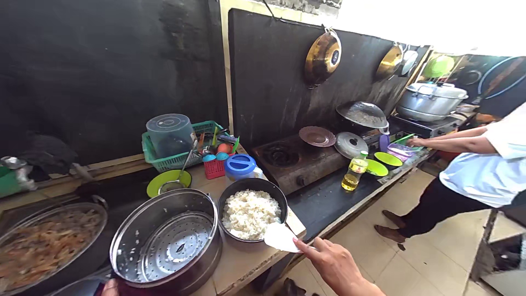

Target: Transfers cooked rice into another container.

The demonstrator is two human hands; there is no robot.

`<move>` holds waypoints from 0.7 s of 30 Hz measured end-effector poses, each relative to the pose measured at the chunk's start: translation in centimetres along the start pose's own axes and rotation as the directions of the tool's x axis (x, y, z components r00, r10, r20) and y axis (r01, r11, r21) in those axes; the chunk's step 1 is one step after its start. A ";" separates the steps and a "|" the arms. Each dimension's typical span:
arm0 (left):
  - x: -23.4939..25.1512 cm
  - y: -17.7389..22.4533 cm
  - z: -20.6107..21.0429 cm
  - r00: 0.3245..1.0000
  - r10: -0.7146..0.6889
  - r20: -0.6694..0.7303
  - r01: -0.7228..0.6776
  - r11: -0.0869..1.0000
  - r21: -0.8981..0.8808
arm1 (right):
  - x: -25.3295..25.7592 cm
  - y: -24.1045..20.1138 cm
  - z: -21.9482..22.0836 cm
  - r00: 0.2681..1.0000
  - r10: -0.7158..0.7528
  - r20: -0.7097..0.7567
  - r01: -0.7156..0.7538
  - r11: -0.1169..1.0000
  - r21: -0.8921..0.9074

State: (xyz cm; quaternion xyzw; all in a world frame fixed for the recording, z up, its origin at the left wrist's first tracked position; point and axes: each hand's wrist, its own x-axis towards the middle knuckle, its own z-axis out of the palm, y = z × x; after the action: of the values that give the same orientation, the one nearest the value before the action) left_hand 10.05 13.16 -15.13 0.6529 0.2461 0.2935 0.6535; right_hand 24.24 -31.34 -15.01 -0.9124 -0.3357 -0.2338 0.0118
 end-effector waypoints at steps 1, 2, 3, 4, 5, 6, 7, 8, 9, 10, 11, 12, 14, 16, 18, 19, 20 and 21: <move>0.3 -0.7 -0.3 1.000 0.005 0.012 -0.005 1.000 0.000 | -0.2 0.3 -1.0 0.999 -0.010 0.037 0.010 1.000 -0.001; 0.5 -0.9 -0.3 1.000 0.003 0.009 -0.003 1.000 -0.008 | -0.2 0.7 -2.1 0.997 -0.018 0.078 0.018 1.000 0.001; 0.5 -0.9 -0.3 1.000 0.001 0.009 -0.001 1.000 -0.021 | 0.0 1.0 -3.3 0.992 -0.022 0.120 0.021 1.000 0.012; 0.4 -0.8 -0.2 1.000 0.002 0.002 -0.002 1.000 -0.030 | 0.4 1.2 -4.6 0.987 -0.019 0.159 0.013 0.999 0.038; 0.4 -0.7 -0.2 1.000 0.000 0.002 0.000 0.999 -0.038 | 0.9 1.4 -5.6 0.983 -0.010 0.181 -0.004 0.997 0.078; 0.5 -0.8 -0.2 1.000 0.004 0.001 -0.004 0.999 -0.054 | 1.4 1.7 -6.4 0.980 0.012 0.200 -0.038 0.991 0.128; 0.5 -0.8 -0.2 1.000 0.013 0.003 -0.013 0.998 -0.069 | 2.1 1.9 -6.9 0.975 0.048 0.218 -0.090 0.979 0.183; 0.5 -1.0 -0.3 1.000 0.020 0.003 -0.019 0.997 -0.078 | 2.9 2.0 -7.1 0.962 0.097 0.256 -0.161 0.957 0.242; 0.6 -1.1 -0.3 1.000 0.024 0.001 -0.024 0.997 -0.079 | 3.7 2.0 -7.1 0.938 0.151 0.313 -0.251 0.917 0.311; 0.6 -1.2 -0.4 1.000 0.026 0.002 -0.026 0.997 -0.075 | 4.5 2.1 -6.7 0.901 0.203 0.384 -0.357 0.848 0.391; 0.6 -1.2 -0.4 1.000 0.020 0.005 -0.019 0.997 -0.069 | 5.0 2.2 -5.8 0.869 0.249 0.429 -0.450 0.759 0.470; 0.5 -1.0 -0.4 1.000 0.008 -0.001 -0.008 0.998 -0.064 | 5.2 2.3 -4.6 0.844 0.293 0.450 -0.518 0.664 0.540; 0.4 -0.5 -0.1 1.000 -0.020 -0.024 0.019 0.999 -0.051 | 4.9 2.4 -2.7 0.819 0.348 0.455 -0.573 0.481 0.663; 0.3 -0.6 -0.3 0.999 -0.031 -0.037 0.030 0.999 -0.045 | 4.1 2.2 -2.0 0.809 0.385 0.445 -0.578 0.384 0.720; 0.3 -0.6 -0.3 0.999 -0.025 -0.038 0.023 0.999 -0.042 | 3.3 2.1 -2.1 0.806 0.408 0.428 -0.579 0.393 0.714; 0.3 -0.6 -0.3 0.999 -0.023 -0.033 0.022 0.999 -0.040 | 3.1 2.1 -2.3 0.805 0.410 0.428 -0.580 0.394 0.713; 0.3 -0.5 -0.3 0.999 -0.024 -0.031 0.022 0.999 -0.043 | 3.1 1.9 -2.4 0.804 0.402 0.438 -0.580 0.368 0.727; 0.3 -0.4 -0.2 0.999 -0.024 -0.032 0.022 0.999 -0.047 | 3.2 1.4 -2.4 0.802 0.383 0.460 -0.579 0.306 0.755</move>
State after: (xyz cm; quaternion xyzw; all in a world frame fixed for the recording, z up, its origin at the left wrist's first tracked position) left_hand 10.12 13.51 -15.53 0.6298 0.2574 0.3021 0.6677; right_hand 26.26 -30.93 -11.25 -0.8494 -0.1156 0.0747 0.5095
